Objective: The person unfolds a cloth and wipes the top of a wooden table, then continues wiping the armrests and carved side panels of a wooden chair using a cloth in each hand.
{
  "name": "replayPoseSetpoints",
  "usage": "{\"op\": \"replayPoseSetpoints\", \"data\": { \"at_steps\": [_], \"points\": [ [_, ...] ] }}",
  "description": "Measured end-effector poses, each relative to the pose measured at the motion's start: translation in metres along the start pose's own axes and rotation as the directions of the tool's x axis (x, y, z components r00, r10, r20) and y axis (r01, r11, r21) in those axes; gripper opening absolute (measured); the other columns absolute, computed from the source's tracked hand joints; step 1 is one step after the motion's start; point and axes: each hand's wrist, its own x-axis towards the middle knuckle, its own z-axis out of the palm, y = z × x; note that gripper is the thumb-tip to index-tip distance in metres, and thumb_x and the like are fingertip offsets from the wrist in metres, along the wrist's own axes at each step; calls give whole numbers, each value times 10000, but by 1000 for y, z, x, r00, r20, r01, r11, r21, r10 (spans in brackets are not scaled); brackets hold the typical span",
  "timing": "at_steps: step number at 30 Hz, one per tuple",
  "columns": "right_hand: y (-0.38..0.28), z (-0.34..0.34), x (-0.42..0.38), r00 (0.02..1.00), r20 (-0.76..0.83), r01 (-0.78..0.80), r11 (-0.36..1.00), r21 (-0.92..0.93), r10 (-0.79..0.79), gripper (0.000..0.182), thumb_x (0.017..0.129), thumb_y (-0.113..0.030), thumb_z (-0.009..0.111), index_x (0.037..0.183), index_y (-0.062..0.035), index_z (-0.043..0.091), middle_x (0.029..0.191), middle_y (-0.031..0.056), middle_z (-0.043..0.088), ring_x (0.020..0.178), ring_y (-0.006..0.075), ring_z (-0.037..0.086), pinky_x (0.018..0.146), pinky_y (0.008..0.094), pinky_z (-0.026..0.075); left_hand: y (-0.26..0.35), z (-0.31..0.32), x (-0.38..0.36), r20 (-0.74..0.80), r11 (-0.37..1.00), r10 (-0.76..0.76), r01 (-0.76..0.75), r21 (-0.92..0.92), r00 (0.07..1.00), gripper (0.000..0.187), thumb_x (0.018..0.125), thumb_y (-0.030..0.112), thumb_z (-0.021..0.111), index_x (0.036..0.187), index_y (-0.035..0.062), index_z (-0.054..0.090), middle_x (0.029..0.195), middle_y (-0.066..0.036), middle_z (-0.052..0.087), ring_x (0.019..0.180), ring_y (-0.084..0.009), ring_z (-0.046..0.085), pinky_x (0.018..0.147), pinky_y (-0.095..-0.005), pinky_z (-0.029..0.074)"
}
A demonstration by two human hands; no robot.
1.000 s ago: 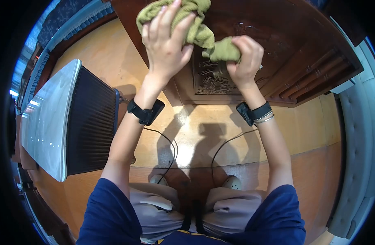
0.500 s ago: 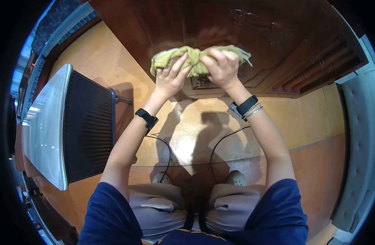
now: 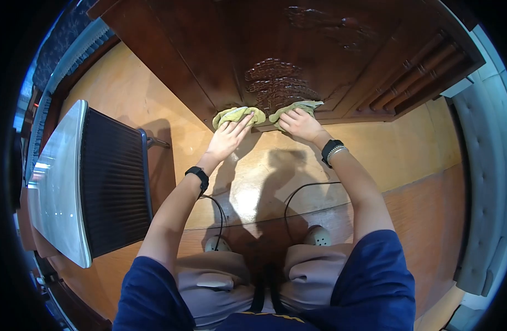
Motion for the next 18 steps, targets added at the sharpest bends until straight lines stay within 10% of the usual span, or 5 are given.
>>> {"op": "replayPoseSetpoints", "data": {
  "at_steps": [3, 5, 8, 14, 18],
  "points": [
    [9, -19, 3, 999, 43, 14, 998, 53, -16, 201, 738, -150, 530, 933, -119, 571, 912, 11, 534, 873, 146, 544, 763, 294, 431, 2, -13, 11, -88, 997, -24, 18, -70, 996, 436, 769, 128, 509, 1198, 47, 519, 1467, -53, 287, 1166, -175, 450, 964, -333, 364],
    [18, -40, 15, 955, -223, -162, 975, 151, 193, 206, 716, -124, 565, 918, -129, 602, 947, 32, 562, 877, 177, 555, 747, 326, 454, -1, -28, 25, -207, 987, -63, 29, -160, 976, 408, 760, 85, 516, 1165, 37, 530, 1450, -61, 321, 1149, -193, 464, 970, -355, 362],
    [56, -94, 53, 733, -534, -366, 906, 213, 421, 345, 566, 11, 622, 881, -128, 646, 928, 73, 577, 869, 263, 547, 736, 360, 449, -17, -68, 60, -424, 968, -134, 26, -251, 896, 382, 774, 59, 501, 1151, 39, 559, 1415, -85, 381, 1144, -211, 475, 954, -363, 363],
    [117, -163, 89, 337, -858, -572, 808, 141, 388, 422, 538, 35, 573, 905, -151, 663, 909, 39, 524, 852, 244, 480, 728, 340, 376, -39, -154, 139, -769, 957, -287, 141, -252, 571, 454, 702, -56, 493, 1135, 49, 580, 1354, -73, 452, 1205, -222, 449, 942, -372, 318],
    [100, -132, 78, 432, -764, -592, 789, 161, 480, 449, 517, -1, 581, 937, -150, 643, 946, 59, 514, 859, 271, 468, 739, 360, 386, -16, -137, 157, -742, 950, -313, 204, -238, 593, 289, 749, 21, 528, 1016, 72, 628, 1333, -6, 482, 1183, -197, 466, 862, -334, 336]
  ]
}}
